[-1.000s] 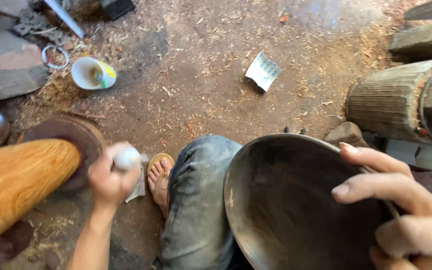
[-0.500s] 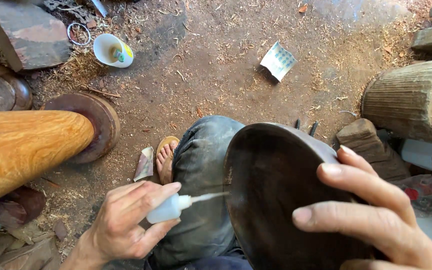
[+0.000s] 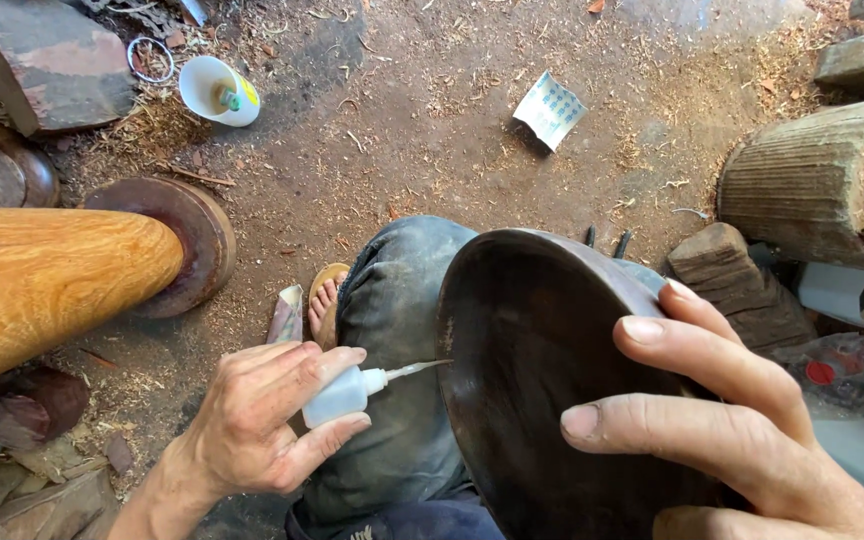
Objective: Sanding a wooden bowl and applying glue to a crack to repair it.
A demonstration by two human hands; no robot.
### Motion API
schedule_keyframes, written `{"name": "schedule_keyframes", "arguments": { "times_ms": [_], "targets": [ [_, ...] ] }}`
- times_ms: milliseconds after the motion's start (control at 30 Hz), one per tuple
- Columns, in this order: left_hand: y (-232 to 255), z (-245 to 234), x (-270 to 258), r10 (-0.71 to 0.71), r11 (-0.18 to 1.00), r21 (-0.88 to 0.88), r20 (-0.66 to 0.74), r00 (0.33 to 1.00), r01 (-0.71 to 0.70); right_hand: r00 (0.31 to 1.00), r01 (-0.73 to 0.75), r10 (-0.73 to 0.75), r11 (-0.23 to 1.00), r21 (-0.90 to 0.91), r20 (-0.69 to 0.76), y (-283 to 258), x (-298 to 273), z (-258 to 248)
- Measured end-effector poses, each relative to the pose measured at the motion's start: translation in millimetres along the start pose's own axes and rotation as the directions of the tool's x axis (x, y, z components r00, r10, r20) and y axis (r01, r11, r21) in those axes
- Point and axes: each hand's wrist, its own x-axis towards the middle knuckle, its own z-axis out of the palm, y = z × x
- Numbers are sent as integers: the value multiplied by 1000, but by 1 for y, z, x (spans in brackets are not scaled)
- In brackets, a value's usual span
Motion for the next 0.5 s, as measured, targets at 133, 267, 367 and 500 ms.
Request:
{"name": "schedule_keyframes", "arguments": {
  "times_ms": [133, 267, 367, 500],
  "targets": [
    [0, 0, 0, 1, 1000, -4, -9, 1000, -1, 999, -53, 53, 999, -1, -9, -3, 0, 1],
    [0, 0, 1, -6, 1000, -3, -3, 1000, 6, 999, -47, 47, 999, -12, -5, 0, 0, 3],
    [-3, 0, 2, -3, 1000, 4, -13, 1000, 3, 1000, -9, 8, 999, -40, -30, 2, -1, 6],
    [-9, 1, 2, 1, 1000, 16, -36, 999, 0, 994, -92, 87, 994, -64, -70, -4, -3, 9]
  ]
}}
